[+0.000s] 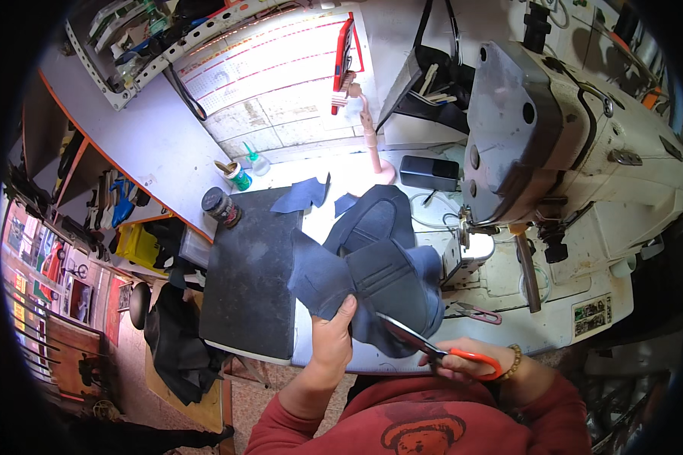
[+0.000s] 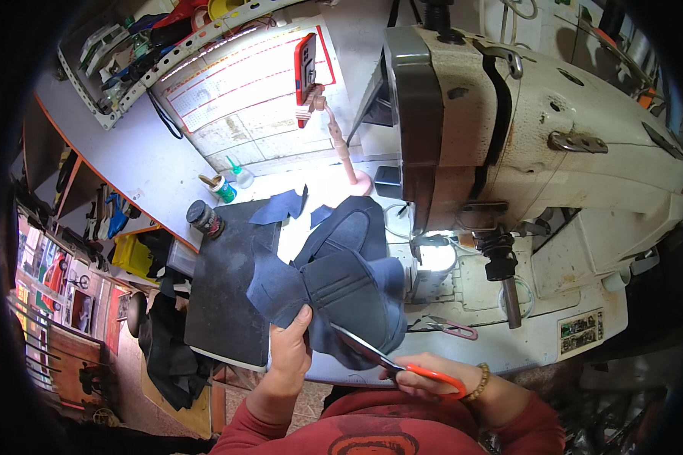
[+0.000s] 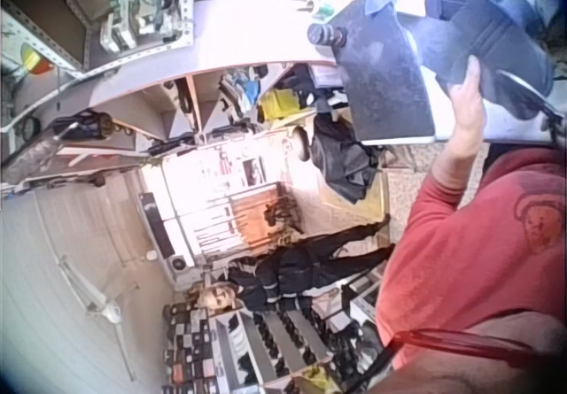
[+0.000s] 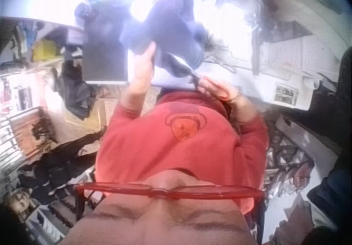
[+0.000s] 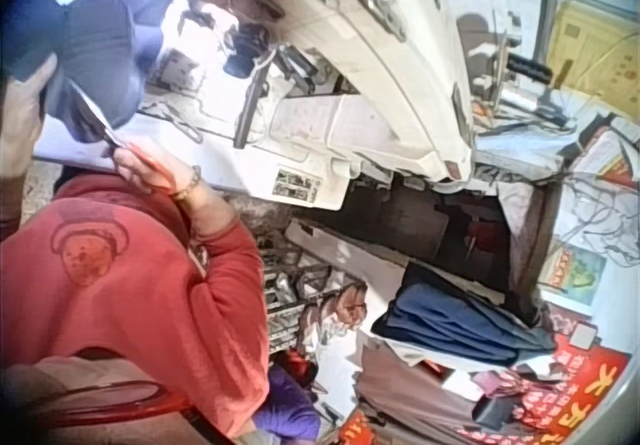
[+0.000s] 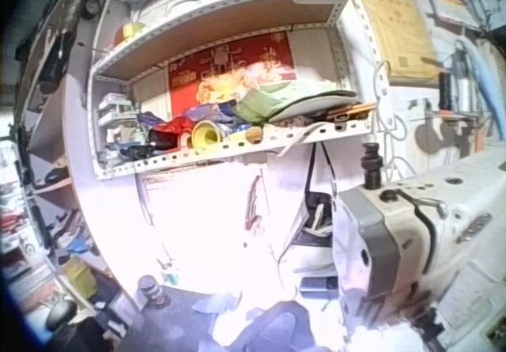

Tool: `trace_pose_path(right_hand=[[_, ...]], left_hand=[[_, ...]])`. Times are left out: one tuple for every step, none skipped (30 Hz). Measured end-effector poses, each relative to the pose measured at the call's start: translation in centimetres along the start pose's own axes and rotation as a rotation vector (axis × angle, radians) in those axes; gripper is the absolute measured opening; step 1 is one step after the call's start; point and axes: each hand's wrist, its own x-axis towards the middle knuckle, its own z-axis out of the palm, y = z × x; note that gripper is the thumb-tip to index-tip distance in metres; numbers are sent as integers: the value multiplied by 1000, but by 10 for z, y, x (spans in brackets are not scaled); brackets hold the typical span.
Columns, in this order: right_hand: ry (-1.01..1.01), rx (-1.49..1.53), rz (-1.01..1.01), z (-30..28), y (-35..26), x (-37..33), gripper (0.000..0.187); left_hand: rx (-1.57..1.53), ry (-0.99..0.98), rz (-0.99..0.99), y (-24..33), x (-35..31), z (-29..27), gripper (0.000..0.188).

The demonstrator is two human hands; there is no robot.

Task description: The person sews a black fabric piece on a sewing machine, then uses scissors to trim excess material and threads. The person handles the fabric with both hands, aligning it under the needle and cutting along the edges.

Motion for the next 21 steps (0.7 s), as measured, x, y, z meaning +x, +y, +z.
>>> trace_pose_path(right_hand=[[9,54,89,-4,-2,2,40],[81,-129,-59,-5,-3,-3,39],[156,-309,-206,-6,-5,-8,39],[237,-530,-381,-5,-8,-11,39],[321,-432,-250,-4,-13,-11,42],[398,-287,-301,-1,-18,-6,48],[506,-397,-465,2,-25,-1,52],[613,-507,-630,4,-33,7,56],[648,-526,-683,6,-42,17,59],[686,-550,-745,7,-52,27,62],[730,-587,-794,10,-61,35,63],[791,-713,-855,11,-70,41,64],[807,-733,-882,15,-77,44,62],[829,-759,-926,17,-84,46,60],[772,-775,-875,18,-91,46,58],[715,-790,-822,18,-96,47,57],[658,-806,-773,19,-99,48,55],[616,-785,-754,20,-102,51,51],[573,-762,-731,19,-105,57,48],[524,-721,-633,18,-106,63,45],[508,-645,-578,16,-105,62,43]], left_hand=[[14,-10,11,0,0,-3,40],[70,4,0,2,-1,-7,38],[116,-4,0,4,-2,-11,36],[168,13,-20,5,-3,-13,35],[153,-41,-26,6,-6,-15,31],[126,-88,-45,7,-8,-16,31],[97,-127,-56,8,-11,-17,31],[72,-164,-68,9,-13,-17,31],[92,-181,-100,10,-16,-17,32],[117,-195,-133,12,-19,-16,33],[123,-209,-145,13,-21,-16,34],[160,-220,-186,15,-22,-17,34],[177,-234,-207,16,-23,-18,34],[192,-241,-223,17,-23,-19,34],[170,-255,-246,18,-24,-21,33],[146,-263,-267,19,-25,-23,33],[112,-274,-277,20,-26,-24,32],[79,-274,-307,19,-27,-24,33],[39,-277,-325,18,-27,-24,33],[1,-274,-331,18,-28,-22,33],[27,-239,-315,16,-28,-19,36]])
